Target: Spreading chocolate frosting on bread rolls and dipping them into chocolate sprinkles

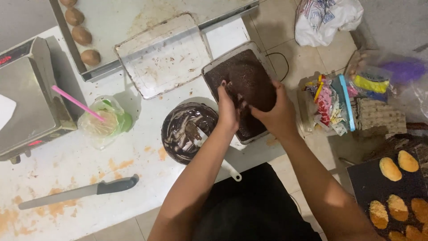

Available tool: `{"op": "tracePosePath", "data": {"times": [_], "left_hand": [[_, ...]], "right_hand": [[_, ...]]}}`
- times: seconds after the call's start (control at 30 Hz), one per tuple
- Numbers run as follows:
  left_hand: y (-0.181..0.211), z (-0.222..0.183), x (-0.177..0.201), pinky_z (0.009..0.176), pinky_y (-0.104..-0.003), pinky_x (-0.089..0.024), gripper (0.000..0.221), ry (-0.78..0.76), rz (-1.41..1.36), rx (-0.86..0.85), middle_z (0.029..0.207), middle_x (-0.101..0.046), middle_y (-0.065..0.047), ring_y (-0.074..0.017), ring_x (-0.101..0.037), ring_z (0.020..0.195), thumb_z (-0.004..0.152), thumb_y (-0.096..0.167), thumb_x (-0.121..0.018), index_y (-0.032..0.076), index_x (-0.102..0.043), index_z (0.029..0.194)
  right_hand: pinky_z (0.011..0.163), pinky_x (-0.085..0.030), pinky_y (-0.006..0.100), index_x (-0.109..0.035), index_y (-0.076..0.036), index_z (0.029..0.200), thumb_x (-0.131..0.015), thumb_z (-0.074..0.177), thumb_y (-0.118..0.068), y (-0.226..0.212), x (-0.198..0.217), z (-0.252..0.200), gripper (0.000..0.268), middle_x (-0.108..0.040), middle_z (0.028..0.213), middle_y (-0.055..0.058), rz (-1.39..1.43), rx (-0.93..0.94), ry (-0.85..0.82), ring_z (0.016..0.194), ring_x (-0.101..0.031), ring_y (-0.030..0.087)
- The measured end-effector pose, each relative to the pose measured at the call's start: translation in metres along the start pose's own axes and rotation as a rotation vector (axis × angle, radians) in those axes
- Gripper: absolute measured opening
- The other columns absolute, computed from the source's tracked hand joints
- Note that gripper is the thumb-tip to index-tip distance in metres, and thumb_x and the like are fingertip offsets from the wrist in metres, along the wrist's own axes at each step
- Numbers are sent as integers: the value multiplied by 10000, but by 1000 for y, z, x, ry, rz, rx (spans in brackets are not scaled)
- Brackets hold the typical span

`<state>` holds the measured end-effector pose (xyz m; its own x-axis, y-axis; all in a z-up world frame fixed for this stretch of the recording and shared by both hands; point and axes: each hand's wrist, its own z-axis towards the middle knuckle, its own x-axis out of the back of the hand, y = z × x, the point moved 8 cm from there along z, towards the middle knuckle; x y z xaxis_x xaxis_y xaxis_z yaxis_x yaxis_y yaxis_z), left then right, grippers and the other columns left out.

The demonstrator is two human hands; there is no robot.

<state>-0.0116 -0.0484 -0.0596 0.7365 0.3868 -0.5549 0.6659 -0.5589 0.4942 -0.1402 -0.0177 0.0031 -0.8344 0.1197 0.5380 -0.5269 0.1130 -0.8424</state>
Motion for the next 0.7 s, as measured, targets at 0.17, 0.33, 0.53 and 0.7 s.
{"op": "tracePosePath", "data": {"times": [0.17, 0.33, 0.53, 0.7], "left_hand": [[41, -12, -7, 1232, -559, -250, 572, -49, 545, -251, 1521, -421, -301, -468, -335, 1479, 1062, 377, -289, 34, -472, 1481], [50, 0, -16, 1202, -542, -324, 563, -81, 954, -363, 1492, -533, -191, -402, -434, 1444, 1072, 462, -301, 158, -485, 1509], [58, 23, -20, 1144, -523, -404, 592, -155, 1267, -403, 1393, -633, -127, -353, -548, 1358, 1052, 573, -315, 214, -569, 1448], [68, 13, -20, 1111, -530, -441, 561, -202, 1281, -407, 1369, -646, -143, -373, -570, 1330, 1044, 532, -376, 172, -595, 1414]], "right_hand": [[977, -468, 617, -526, 17, 1340, -827, 783, -151, -13, 26, 1, 655, -594, 1221, 257, -116, 81, -9, 1199, -591, 470], [987, -483, 581, -571, -6, 1413, -802, 758, -176, -17, 38, 1, 715, -606, 1239, 241, -301, 106, -28, 1200, -604, 445], [1018, -465, 552, -592, -7, 1386, -839, 756, -158, 10, 42, 3, 694, -609, 1217, 252, -85, -21, -82, 1202, -602, 422], [1031, -456, 508, -594, -16, 1379, -814, 732, -101, 5, 55, 3, 689, -609, 1210, 239, 48, -88, -59, 1211, -592, 381]]}}
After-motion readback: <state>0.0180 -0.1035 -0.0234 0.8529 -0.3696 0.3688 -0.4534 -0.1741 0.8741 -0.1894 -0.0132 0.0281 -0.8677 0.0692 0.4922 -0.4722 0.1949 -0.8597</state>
